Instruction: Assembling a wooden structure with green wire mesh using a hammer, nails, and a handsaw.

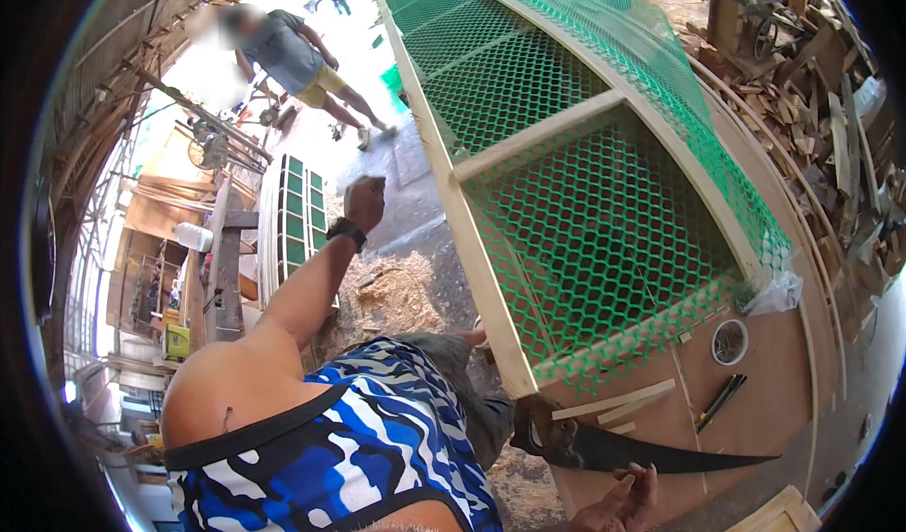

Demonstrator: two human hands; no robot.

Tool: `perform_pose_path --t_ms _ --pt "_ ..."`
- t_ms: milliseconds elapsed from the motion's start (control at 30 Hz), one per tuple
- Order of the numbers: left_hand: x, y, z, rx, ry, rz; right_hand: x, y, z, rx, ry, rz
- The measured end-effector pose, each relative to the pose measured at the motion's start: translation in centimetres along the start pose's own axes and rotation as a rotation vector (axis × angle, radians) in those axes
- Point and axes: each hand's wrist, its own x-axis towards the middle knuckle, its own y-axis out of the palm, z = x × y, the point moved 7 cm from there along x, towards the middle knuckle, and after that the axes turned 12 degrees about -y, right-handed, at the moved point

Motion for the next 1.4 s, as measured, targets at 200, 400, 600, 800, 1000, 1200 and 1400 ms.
perform_pose_path --t_ms 200,400,600,800,1000,1200,1400 --pt "-7.0 5.1 4.2 0.305 0.158 0.241 1.3 -0.7 1.7 -0.546 0.170 -0.102" --pt "-11.8 4.9 5.1 0.385 -0.031 0.537 1.1 -1.5 -0.8 -0.336 0.386 -0.216" --pt "-15.8 4.5 4.7 0.419 -0.140 0.604 0.3 -1.7 -3.8 -0.223 0.538 0.000" --pt "-19.7 7.6 8.7 0.405 0.175 0.658 1.6 -2.8 -5.5 -0.190 0.572 -0.063" --pt "-21.0 11.3 15.6 -0.428 -0.398 0.833 3.0 -2.4 -6.3 -0.201 0.549 0.012" --pt "-22.7 8.0 8.7 0.424 0.337 0.818 4.3 -1.0 -7.4 -0.196 0.508 0.100" --pt "-24.1 5.3 9.5 0.241 -0.218 0.901 5.5 0.8 -6.0 -0.350 0.449 0.154"
